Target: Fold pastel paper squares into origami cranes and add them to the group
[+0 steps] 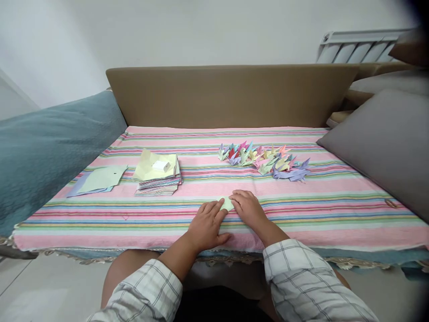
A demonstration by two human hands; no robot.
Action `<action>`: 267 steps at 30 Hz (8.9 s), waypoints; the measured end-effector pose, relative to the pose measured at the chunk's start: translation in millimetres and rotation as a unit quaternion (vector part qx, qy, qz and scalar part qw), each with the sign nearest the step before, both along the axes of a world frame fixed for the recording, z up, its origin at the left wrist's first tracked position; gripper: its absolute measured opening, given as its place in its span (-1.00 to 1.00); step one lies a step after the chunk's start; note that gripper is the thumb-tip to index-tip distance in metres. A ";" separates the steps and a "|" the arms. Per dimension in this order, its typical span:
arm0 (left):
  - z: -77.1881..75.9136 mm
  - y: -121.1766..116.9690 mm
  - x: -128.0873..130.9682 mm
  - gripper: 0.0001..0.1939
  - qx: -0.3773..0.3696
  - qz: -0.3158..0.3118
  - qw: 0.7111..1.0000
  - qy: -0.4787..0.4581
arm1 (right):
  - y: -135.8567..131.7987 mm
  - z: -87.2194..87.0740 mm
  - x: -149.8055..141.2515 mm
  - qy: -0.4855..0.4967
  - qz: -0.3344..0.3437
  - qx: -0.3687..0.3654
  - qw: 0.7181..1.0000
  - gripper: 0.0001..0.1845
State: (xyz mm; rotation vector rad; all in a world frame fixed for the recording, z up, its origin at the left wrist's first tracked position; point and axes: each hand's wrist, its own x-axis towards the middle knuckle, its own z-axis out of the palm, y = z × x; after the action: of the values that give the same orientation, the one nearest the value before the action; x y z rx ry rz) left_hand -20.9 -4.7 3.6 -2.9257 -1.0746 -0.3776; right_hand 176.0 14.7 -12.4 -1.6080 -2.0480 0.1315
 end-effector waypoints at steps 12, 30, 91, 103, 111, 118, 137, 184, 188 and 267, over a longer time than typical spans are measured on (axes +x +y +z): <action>-5.2 2.4 0.4 -0.25 -0.001 0.003 1.000 -0.012 | -37.7 14.3 -23.5 -0.118 0.131 0.060 0.983 -0.49; -3.0 2.9 -0.5 -0.36 0.009 0.003 1.000 0.001 | -48.7 -2.2 10.8 -0.178 -0.012 -0.039 0.983 -0.30; -1.5 19.5 3.5 -0.09 0.018 -0.025 0.997 0.072 | -5.5 7.5 1.4 0.001 -0.190 -0.016 0.982 -0.78; 2.3 18.5 5.6 -0.10 -0.003 -0.018 0.996 0.088 | -33.6 -5.8 -14.7 -0.123 0.098 0.008 0.987 -0.14; 2.2 24.5 -2.5 -0.08 -0.048 -0.029 0.995 0.086 | -30.8 -0.4 -0.3 -0.148 0.119 -0.048 0.981 -0.08; 3.6 20.6 -19.6 -0.12 -0.066 -0.025 0.994 0.085 | -31.6 0.6 -1.5 -0.167 0.119 -0.053 0.977 -0.14; 5.2 0.2 -57.6 -0.28 -0.013 0.125 0.992 -0.010 | -31.8 2.9 -2.7 -0.173 0.111 -0.090 0.975 -0.25; -8.6 5.2 -8.1 -0.23 -0.036 -0.027 0.999 -0.016 | -15.5 2.4 -20.5 -0.120 0.173 -0.016 0.978 -0.06; -9.0 5.1 -8.2 -0.23 -0.037 -0.027 0.999 -0.016 | -19.8 3.0 -17.0 -0.128 0.163 -0.013 0.978 -0.06; -3.5 30.9 20.1 -0.84 -0.039 0.165 0.972 -0.160 | 1.0 4.4 -13.3 0.023 -0.014 -0.075 0.997 -0.86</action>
State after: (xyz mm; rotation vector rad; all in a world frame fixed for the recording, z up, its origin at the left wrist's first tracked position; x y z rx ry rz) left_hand -0.8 26.2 0.1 -2.7321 -1.6175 -0.8310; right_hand 162.7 15.6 -8.0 -1.7075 -2.0208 0.3158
